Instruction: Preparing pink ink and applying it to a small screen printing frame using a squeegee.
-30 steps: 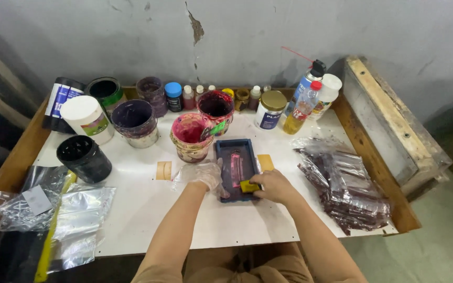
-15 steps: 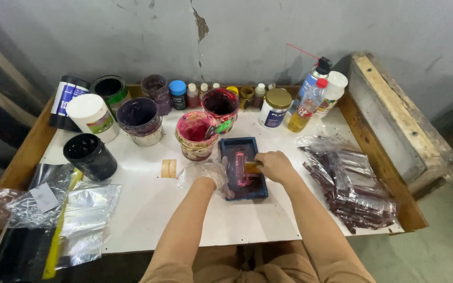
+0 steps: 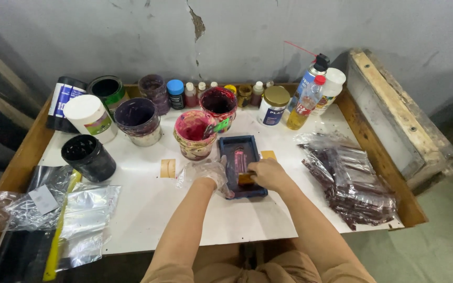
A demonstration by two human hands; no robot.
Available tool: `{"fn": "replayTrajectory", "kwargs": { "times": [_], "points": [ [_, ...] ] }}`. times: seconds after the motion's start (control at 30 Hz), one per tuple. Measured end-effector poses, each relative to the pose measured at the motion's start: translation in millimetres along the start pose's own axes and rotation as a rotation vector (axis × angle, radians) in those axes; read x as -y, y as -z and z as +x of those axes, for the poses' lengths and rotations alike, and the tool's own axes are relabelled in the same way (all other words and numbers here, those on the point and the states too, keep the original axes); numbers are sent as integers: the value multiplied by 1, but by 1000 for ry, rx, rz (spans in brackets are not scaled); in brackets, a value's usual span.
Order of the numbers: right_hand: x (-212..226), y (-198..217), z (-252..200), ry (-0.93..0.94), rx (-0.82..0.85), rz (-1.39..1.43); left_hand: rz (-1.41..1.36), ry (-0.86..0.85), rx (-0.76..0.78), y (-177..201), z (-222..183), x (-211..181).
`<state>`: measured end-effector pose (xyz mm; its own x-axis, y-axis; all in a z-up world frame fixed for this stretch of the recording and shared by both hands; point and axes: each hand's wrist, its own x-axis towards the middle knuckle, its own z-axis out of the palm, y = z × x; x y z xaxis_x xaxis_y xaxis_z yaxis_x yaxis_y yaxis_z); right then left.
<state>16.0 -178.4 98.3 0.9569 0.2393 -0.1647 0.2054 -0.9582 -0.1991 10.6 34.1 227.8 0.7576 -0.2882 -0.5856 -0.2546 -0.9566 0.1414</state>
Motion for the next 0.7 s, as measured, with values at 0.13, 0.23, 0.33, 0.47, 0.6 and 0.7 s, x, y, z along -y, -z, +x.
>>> {"fn": "replayTrajectory", "kwargs": {
  "times": [0.13,0.23,0.33,0.47,0.6,0.7],
  "points": [
    [1,-2,3,27,10,-59,116,-69,-25,-5,7,8],
    [5,1,2,40,6,-61,147,-84,-12,-1,2,7],
    [4,-4,4,59,8,-71,150,-95,-5,-3,5,9],
    [-1,-13,11,62,-4,-87,63,-111,-34,-10,14,12],
    [-3,-23,19,21,-93,-159,79,-83,-51,-10,16,7],
    [-8,-28,27,-16,-116,-170,88,-88,-52,-15,21,10]
  ]
}}
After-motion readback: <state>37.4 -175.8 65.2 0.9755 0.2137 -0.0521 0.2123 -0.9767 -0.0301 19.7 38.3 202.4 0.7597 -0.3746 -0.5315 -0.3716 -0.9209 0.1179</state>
